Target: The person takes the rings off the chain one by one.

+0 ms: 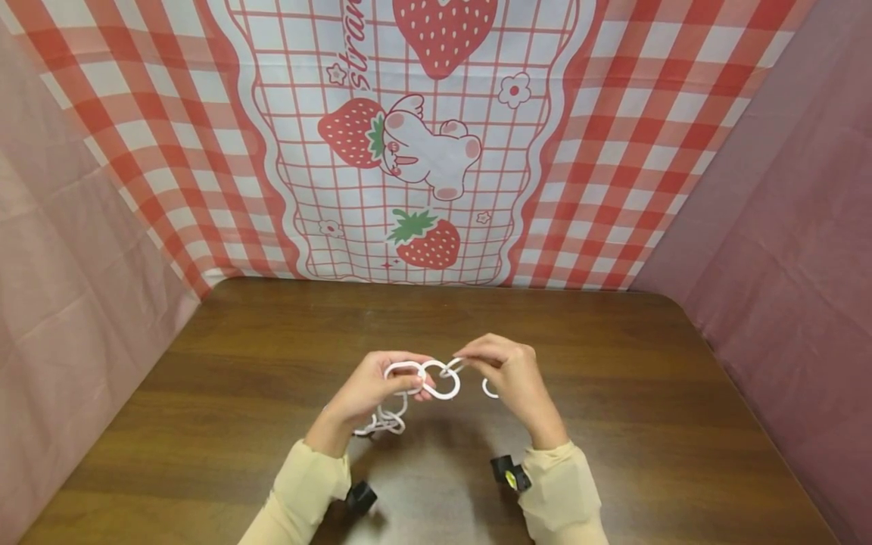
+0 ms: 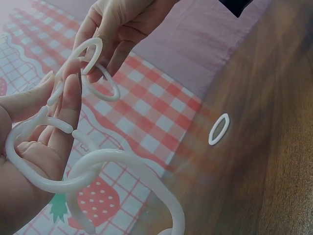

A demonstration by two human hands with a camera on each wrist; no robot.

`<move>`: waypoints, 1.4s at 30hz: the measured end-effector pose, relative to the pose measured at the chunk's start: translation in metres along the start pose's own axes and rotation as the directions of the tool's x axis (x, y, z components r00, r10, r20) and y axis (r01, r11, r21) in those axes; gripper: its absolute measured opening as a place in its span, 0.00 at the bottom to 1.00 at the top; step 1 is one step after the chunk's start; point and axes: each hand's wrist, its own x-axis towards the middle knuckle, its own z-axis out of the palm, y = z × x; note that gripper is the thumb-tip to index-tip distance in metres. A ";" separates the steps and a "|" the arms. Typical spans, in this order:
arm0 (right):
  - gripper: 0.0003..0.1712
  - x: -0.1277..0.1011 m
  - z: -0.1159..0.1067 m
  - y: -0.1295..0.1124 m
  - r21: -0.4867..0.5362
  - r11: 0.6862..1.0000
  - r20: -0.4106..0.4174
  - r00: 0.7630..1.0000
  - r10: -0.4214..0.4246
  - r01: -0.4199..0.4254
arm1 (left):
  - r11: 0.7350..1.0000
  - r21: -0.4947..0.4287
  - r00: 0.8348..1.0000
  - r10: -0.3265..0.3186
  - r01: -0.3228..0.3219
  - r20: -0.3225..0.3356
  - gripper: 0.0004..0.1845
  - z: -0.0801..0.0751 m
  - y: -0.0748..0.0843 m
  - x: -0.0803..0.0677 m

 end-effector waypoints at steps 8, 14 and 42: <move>0.15 0.001 -0.001 0.000 -0.051 0.999 0.000 1.000 -0.011 0.011 | 1.000 0.006 1.000 -0.010 0.010 -0.004 0.19 -0.001 0.000 0.000; 0.11 -0.001 -0.003 0.002 -0.028 0.996 0.024 0.996 0.083 -0.083 | 1.000 0.002 1.000 0.003 -0.003 -0.008 0.19 -0.001 0.000 -0.001; 0.15 -0.007 -0.010 0.018 0.368 0.581 0.290 0.683 0.670 -0.726 | 0.999 -0.007 0.998 0.042 -0.043 -0.036 0.17 -0.001 -0.001 0.001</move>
